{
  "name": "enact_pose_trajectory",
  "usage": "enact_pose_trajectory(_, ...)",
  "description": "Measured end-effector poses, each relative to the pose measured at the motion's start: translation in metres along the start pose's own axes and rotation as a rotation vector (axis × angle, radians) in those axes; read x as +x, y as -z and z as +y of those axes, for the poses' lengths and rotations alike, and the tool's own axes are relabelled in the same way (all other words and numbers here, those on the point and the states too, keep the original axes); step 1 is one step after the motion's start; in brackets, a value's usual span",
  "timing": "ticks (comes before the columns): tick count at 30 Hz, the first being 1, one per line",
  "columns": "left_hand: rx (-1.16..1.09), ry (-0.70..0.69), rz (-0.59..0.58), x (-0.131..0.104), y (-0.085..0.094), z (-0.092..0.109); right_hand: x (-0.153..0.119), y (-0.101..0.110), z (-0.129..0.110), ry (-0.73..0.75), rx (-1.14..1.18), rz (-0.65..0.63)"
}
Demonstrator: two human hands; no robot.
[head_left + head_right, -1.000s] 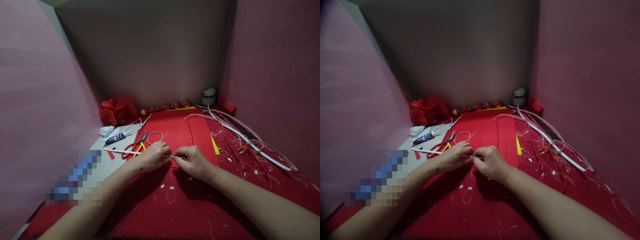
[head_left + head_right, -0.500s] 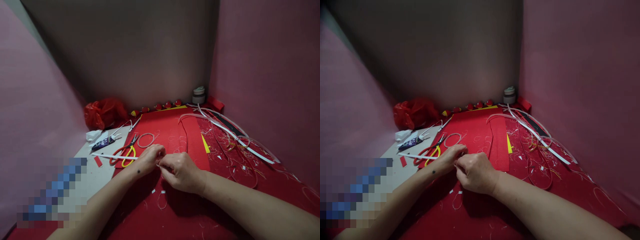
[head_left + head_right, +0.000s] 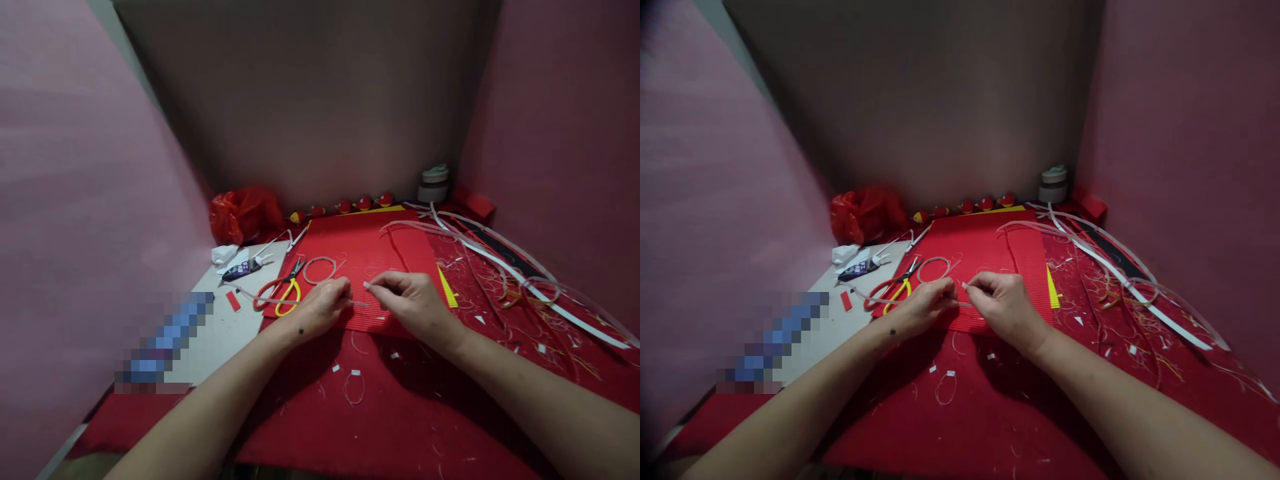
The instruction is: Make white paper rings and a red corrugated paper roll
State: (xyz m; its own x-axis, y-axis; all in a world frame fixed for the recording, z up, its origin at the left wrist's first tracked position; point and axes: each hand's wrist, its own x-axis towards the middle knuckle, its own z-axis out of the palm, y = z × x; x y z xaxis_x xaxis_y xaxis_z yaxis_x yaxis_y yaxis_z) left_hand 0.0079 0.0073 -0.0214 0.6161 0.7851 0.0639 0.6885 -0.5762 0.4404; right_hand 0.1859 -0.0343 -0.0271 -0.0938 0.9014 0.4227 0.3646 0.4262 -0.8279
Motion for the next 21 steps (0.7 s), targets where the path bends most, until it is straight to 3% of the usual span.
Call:
enact_pose_trajectory(6,-0.099,0.049,-0.041,-0.006,0.01,0.002,0.005,0.003,0.001,-0.238,0.129,-0.083)
enact_pose_trajectory(12,-0.124,-0.04,-0.046,-0.007,0.011,0.001,0.005,0.001,0.003,-0.312,0.162,-0.14)
enact_pose_trajectory(21,-0.272,0.017,0.023,-0.012,0.018,0.012,0.003,-0.001,0.003,-0.392,0.164,-0.257)
